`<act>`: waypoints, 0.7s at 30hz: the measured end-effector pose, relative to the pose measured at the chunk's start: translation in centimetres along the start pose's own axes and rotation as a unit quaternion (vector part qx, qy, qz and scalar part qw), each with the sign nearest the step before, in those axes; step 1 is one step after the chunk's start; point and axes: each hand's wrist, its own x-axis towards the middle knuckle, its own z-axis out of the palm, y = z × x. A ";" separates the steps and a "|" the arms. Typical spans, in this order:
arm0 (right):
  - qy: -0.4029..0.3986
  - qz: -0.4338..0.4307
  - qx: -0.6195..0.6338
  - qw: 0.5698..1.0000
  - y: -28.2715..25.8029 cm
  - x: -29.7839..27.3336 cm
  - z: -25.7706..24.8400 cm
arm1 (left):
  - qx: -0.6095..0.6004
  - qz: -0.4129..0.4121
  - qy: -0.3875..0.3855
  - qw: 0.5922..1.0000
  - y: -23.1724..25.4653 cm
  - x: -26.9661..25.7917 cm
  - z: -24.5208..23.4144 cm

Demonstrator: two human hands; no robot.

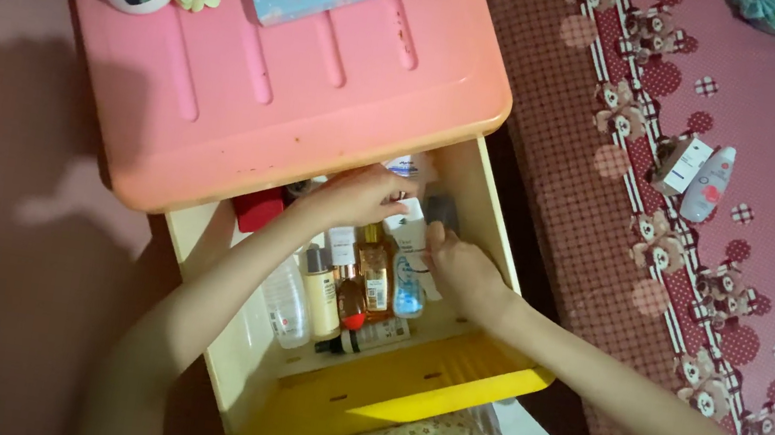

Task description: The person removes various cosmetic items from a yellow drawer and places them on a pink bedspread. They handle bottles, tubes, and small containers one by one, arranging them in a line on the bed.

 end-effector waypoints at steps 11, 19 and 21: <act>0.037 0.064 0.208 0.975 -1.0 0.3 -6.4 | -0.123 0.021 -0.015 0.992 -1.6 0.4 1.0; -0.029 0.106 0.178 0.978 -0.8 0.6 -5.6 | -0.127 -0.005 -0.060 0.990 -4.4 2.2 4.4; -0.041 0.105 0.168 0.979 -0.9 0.2 -6.0 | -0.083 -0.030 -0.077 0.993 -4.3 1.7 4.1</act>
